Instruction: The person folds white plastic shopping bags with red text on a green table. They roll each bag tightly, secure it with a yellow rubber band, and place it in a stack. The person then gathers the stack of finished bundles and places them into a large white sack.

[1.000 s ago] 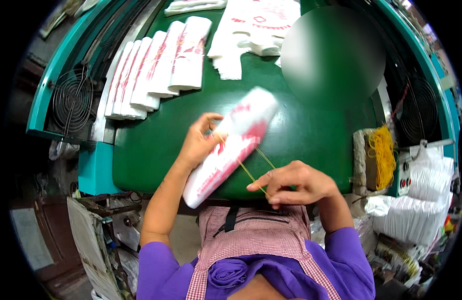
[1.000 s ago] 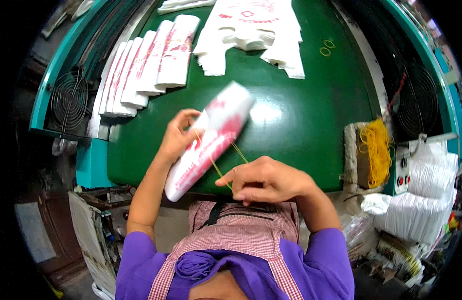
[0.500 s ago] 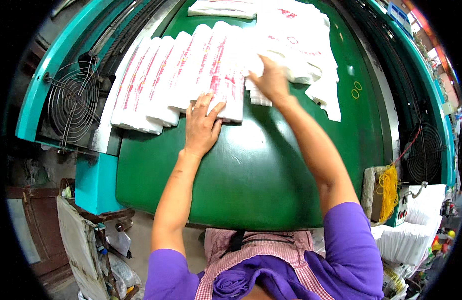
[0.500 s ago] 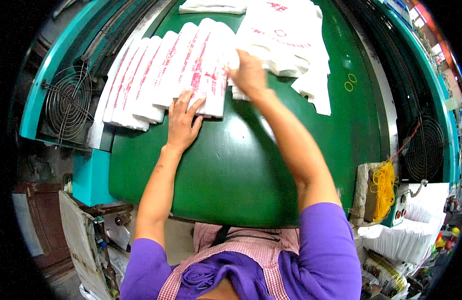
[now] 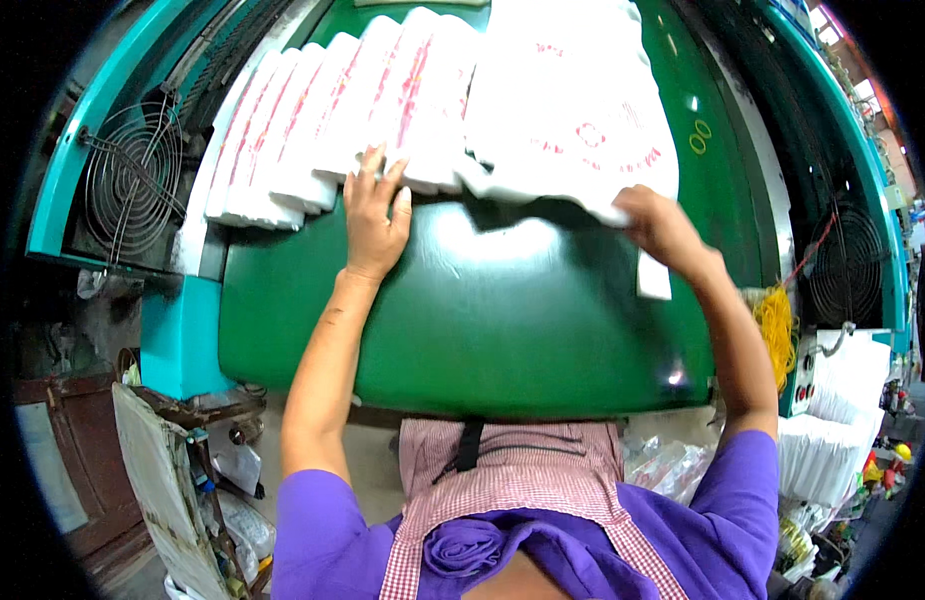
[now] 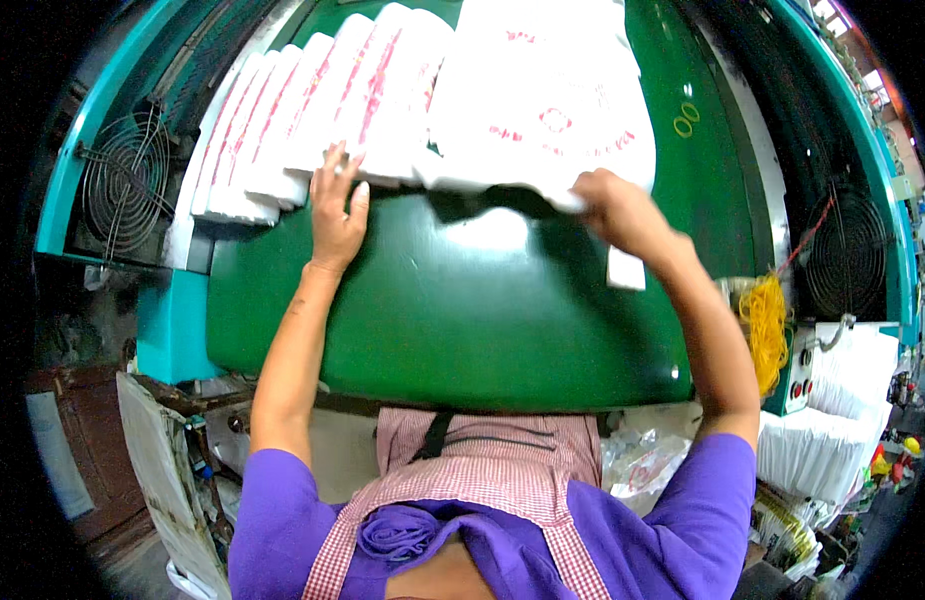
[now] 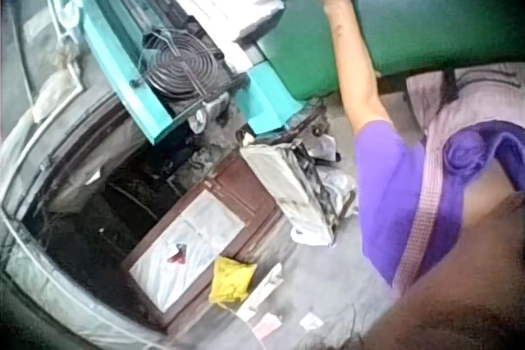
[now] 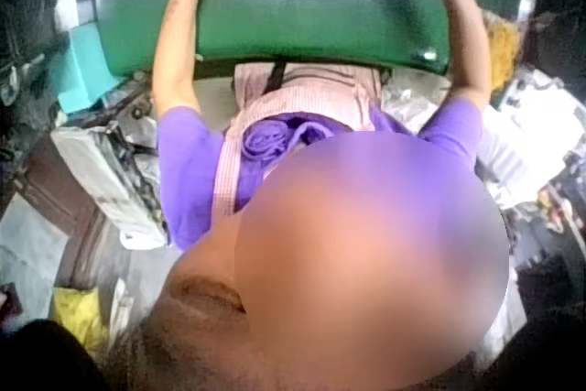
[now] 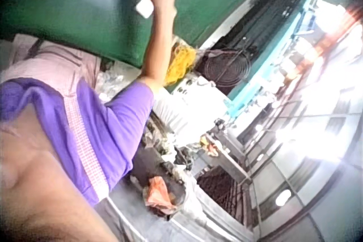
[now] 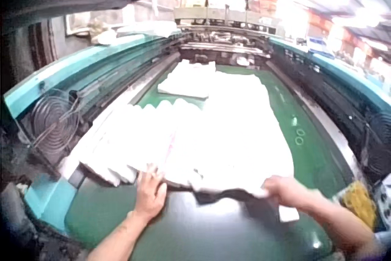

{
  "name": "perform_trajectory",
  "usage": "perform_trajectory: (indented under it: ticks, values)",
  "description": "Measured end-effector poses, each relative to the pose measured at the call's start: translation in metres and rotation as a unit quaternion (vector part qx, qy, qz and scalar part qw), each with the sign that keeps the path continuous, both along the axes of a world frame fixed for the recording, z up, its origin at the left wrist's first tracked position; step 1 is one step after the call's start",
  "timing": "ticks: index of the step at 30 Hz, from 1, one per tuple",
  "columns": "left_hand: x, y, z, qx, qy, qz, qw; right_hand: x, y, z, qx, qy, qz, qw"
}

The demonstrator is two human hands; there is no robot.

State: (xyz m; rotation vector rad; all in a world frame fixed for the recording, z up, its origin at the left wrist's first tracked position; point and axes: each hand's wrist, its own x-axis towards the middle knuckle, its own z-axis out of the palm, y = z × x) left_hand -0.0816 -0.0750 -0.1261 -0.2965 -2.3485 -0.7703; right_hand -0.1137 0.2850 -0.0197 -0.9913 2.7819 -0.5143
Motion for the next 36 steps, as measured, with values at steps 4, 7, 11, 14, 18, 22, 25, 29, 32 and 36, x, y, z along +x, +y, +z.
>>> perform_trajectory:
  ticks: [4, 7, 11, 14, 18, 22, 25, 29, 32, 36]
  values:
    - [0.067, 0.039, 0.028, 0.118, -0.113, -0.199, 0.966, 0.11, 0.014, -0.014, -0.098, -0.198, 0.075, 0.972]
    - [0.111, 0.047, 0.032, -0.162, -0.246, -0.268, 0.918, 0.153, 0.049, -0.023, -0.13, -0.091, -0.019, 0.987]
    - [0.159, 0.06, 0.039, 0.046, -0.301, -0.248, 0.92, 0.202, 0.101, -0.056, -0.014, 0.007, -0.093, 0.995]
    - [0.187, 0.089, 0.041, 0.421, -0.364, -0.147, 0.817, 0.222, 0.092, -0.07, -0.008, 0.008, -0.091, 0.996]
    - [0.131, 0.111, 0.052, 0.547, -0.425, -0.054, 0.719, 0.18, 0.074, -0.075, -0.071, 0.009, -0.157, 0.985]
    - [0.052, 0.095, 0.037, 0.388, -0.449, -0.129, 0.795, 0.139, 0.065, -0.083, -0.124, 0.027, -0.185, 0.974]
    - [0.05, 0.108, 0.043, 0.073, -0.252, -0.154, 0.953, 0.12, 0.068, -0.098, -0.216, 0.072, -0.234, 0.945]
    - [0.127, 0.129, 0.097, 0.026, -0.048, -0.393, 0.918, 0.111, 0.087, -0.109, -0.573, -0.086, -0.293, 0.761]
    - [0.152, 0.111, 0.12, 0.201, -0.111, -0.422, 0.877, 0.119, 0.075, -0.076, -0.709, -0.236, -0.151, 0.647]
    - [0.106, 0.093, 0.124, 0.265, -0.091, -0.222, 0.934, 0.064, 0.115, -0.075, -0.538, -0.196, -0.17, 0.802]
